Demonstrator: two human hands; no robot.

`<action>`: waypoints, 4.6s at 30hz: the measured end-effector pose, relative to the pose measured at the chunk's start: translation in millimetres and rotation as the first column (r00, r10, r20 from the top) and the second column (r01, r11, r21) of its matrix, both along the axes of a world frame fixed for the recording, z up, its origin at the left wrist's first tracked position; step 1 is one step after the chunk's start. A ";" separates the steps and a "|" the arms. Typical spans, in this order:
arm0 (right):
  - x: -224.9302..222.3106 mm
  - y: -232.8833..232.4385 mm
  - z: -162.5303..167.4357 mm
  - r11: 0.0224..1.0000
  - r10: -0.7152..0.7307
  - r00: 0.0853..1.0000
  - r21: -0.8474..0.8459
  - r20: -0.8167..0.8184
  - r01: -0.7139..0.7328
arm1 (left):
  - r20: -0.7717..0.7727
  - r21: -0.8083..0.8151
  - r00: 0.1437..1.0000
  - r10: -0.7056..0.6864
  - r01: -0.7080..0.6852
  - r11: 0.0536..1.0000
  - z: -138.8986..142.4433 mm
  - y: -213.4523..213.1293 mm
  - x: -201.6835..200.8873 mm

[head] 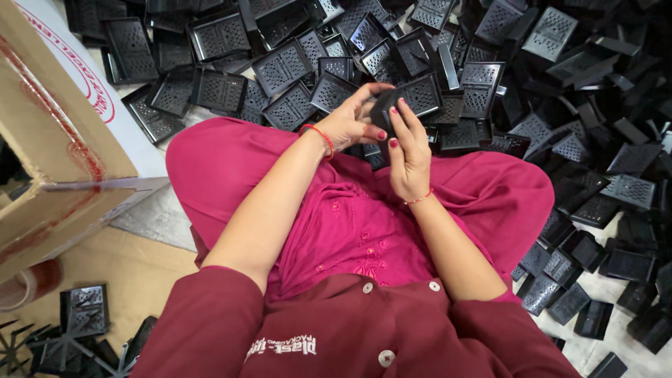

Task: The person sits on the floor among a large pile of black plastic components and works on them one at a time, fitting pieces together by hand, checking each part, and placing finished units into a cardboard box beside them.

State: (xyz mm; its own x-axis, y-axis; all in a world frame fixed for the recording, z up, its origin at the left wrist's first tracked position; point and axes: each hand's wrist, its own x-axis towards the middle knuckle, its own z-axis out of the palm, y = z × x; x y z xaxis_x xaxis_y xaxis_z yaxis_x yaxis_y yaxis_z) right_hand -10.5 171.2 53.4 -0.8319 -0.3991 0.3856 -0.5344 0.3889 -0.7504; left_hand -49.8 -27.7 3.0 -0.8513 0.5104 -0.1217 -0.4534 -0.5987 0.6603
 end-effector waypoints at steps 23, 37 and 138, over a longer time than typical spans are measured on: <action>-6.7 -3.7 -13.4 0.991 -0.051 0.949 0.105 -0.312 0.087 | 0.113 0.140 0.973 0.204 -0.219 0.966 -24.8 -8.6 -2.7; -6.0 -3.1 -1.5 1.000 -0.028 0.972 0.001 -0.233 0.029 | 0.063 0.122 0.984 0.167 -0.174 0.977 -5.1 -10.0 -1.8; -9.0 15.3 -98.6 0.964 -0.001 0.942 -0.250 0.334 0.089 | -0.976 -0.192 0.216 0.016 -0.830 -0.524 108.6 -118.8 135.3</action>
State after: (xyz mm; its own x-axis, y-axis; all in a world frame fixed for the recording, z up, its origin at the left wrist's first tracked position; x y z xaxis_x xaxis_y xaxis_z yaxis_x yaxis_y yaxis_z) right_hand -19.6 186.6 -45.2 -0.9438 -0.2823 0.1718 -0.2271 0.1764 -0.9577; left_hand 85.5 -146.5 111.7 -0.5449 -0.3841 0.7453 0.0596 0.8689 0.4914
